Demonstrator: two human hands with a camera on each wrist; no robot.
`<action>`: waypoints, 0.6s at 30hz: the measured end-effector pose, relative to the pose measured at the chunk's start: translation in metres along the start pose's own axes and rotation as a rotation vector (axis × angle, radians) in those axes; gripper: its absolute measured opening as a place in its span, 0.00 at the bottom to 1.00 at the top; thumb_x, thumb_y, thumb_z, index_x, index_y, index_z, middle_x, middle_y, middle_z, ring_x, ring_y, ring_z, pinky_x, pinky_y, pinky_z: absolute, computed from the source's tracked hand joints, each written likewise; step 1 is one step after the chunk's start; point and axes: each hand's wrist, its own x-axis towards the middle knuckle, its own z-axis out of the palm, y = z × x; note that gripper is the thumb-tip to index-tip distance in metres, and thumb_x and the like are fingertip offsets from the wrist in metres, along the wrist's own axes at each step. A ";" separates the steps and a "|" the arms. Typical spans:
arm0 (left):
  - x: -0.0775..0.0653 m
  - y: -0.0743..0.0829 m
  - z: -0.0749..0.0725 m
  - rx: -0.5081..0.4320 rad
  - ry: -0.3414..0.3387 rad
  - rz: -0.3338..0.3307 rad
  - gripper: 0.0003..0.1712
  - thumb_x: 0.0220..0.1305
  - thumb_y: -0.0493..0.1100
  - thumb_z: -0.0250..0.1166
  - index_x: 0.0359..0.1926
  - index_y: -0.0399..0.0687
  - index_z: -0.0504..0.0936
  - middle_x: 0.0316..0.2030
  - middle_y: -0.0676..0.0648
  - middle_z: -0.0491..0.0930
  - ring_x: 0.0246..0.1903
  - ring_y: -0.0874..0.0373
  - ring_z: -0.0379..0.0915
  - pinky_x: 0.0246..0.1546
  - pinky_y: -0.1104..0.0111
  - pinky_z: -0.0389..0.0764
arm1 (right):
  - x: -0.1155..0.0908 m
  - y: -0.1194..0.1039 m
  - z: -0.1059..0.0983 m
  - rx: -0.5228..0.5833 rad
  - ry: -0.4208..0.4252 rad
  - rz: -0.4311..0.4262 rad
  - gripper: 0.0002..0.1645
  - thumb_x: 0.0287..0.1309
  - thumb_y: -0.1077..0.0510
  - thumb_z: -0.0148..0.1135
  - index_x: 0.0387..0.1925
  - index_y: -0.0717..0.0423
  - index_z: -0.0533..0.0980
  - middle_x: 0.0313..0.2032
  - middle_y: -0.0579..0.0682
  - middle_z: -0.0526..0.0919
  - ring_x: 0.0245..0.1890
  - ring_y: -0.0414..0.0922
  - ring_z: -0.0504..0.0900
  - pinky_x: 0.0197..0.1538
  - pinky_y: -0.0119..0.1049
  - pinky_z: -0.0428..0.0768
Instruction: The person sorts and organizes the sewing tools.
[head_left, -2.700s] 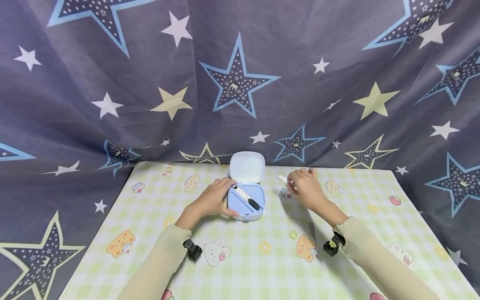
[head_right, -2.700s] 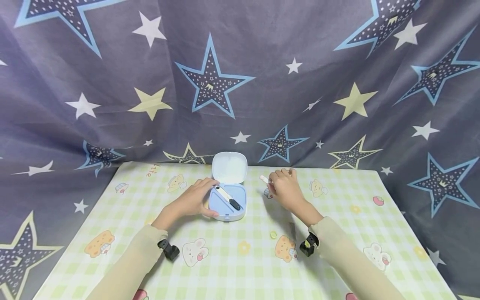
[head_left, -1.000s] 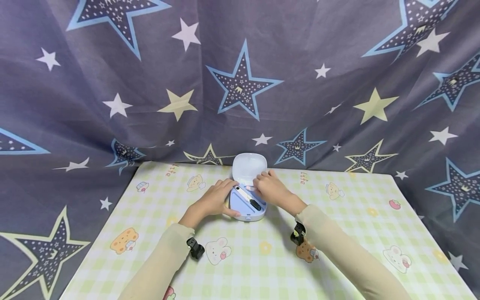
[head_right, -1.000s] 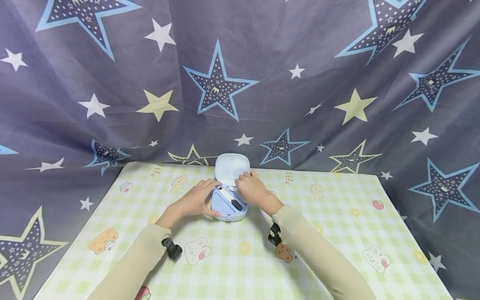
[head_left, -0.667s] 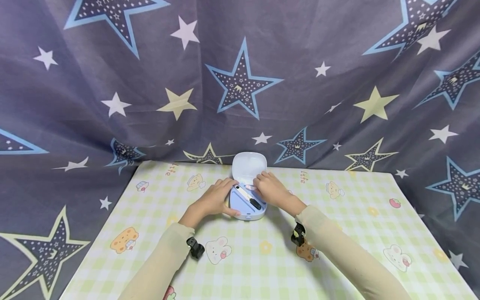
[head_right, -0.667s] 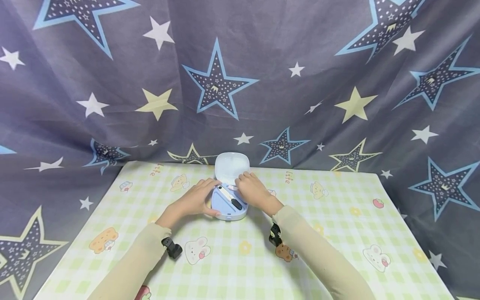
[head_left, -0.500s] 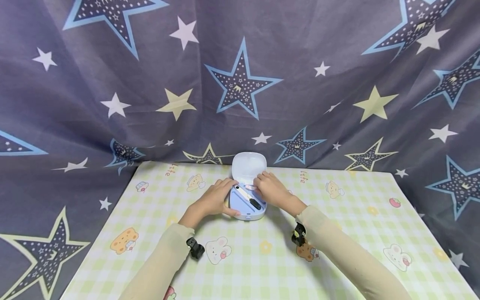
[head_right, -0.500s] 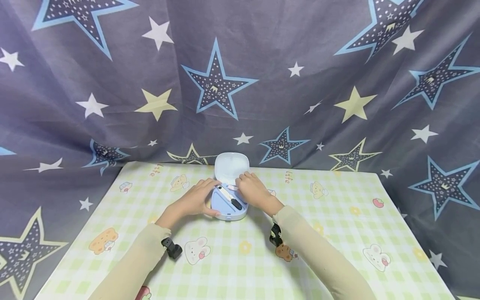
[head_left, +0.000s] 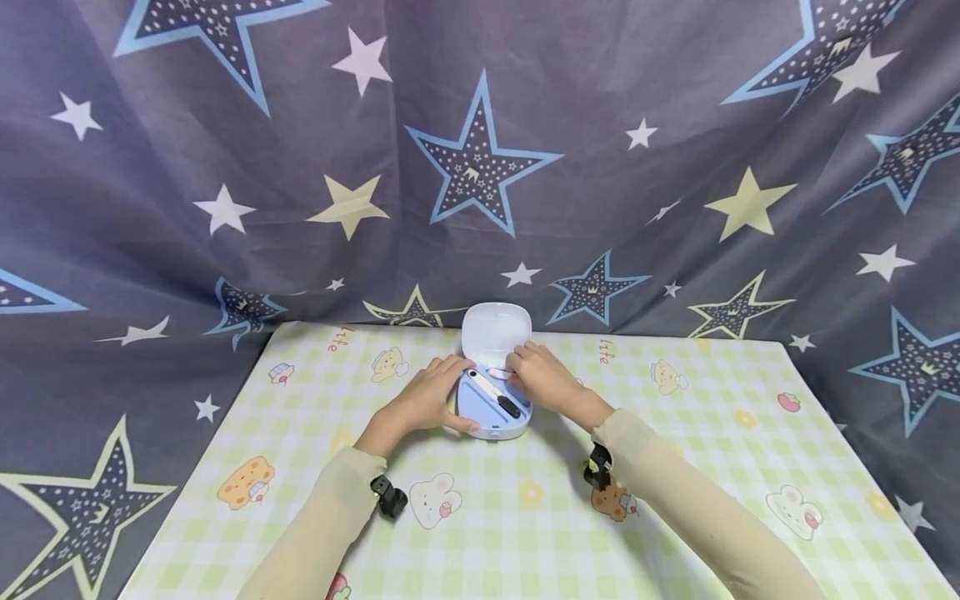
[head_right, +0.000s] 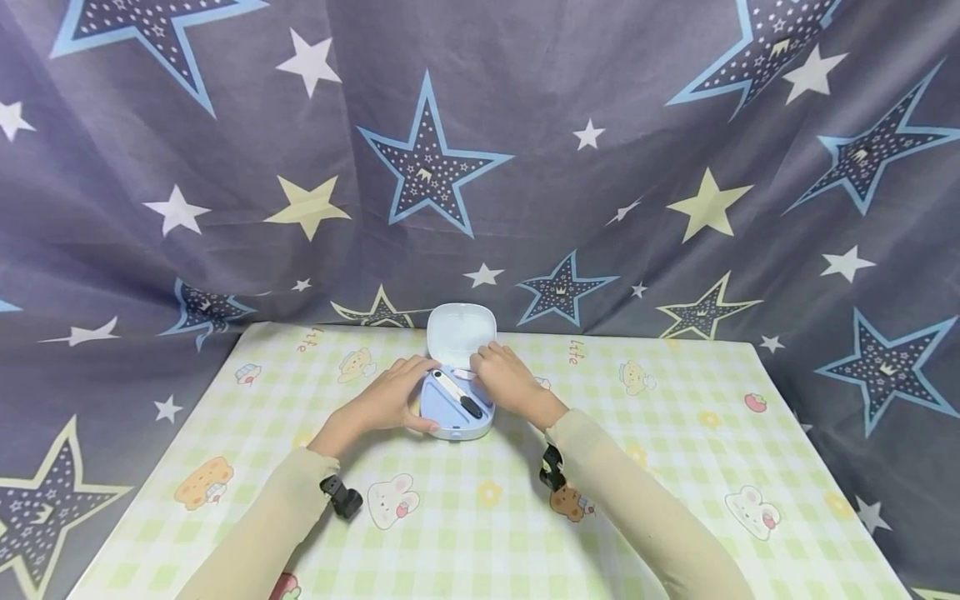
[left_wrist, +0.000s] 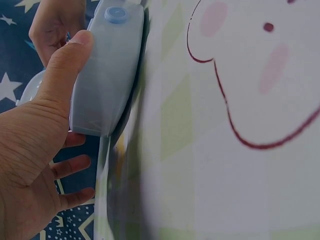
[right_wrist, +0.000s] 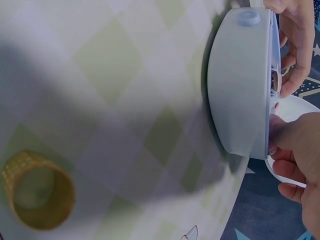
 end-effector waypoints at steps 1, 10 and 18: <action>0.000 0.000 0.000 0.000 -0.001 -0.001 0.63 0.29 0.77 0.68 0.66 0.53 0.62 0.58 0.53 0.68 0.53 0.55 0.64 0.54 0.59 0.70 | 0.000 0.000 0.000 0.001 -0.002 0.001 0.08 0.51 0.58 0.68 0.30 0.56 0.77 0.29 0.48 0.78 0.33 0.46 0.72 0.40 0.39 0.72; -0.002 -0.001 0.001 -0.011 0.013 0.008 0.63 0.29 0.78 0.68 0.66 0.52 0.63 0.57 0.53 0.69 0.52 0.54 0.65 0.52 0.58 0.71 | 0.001 0.000 0.002 -0.003 -0.005 0.002 0.08 0.50 0.58 0.69 0.29 0.55 0.77 0.29 0.48 0.77 0.33 0.46 0.72 0.39 0.39 0.72; -0.001 -0.002 0.002 0.002 0.010 0.007 0.63 0.29 0.79 0.67 0.66 0.53 0.62 0.57 0.54 0.68 0.52 0.55 0.65 0.52 0.59 0.71 | 0.000 0.000 0.001 0.003 -0.014 0.011 0.07 0.52 0.57 0.67 0.30 0.55 0.77 0.30 0.48 0.77 0.34 0.46 0.72 0.40 0.40 0.72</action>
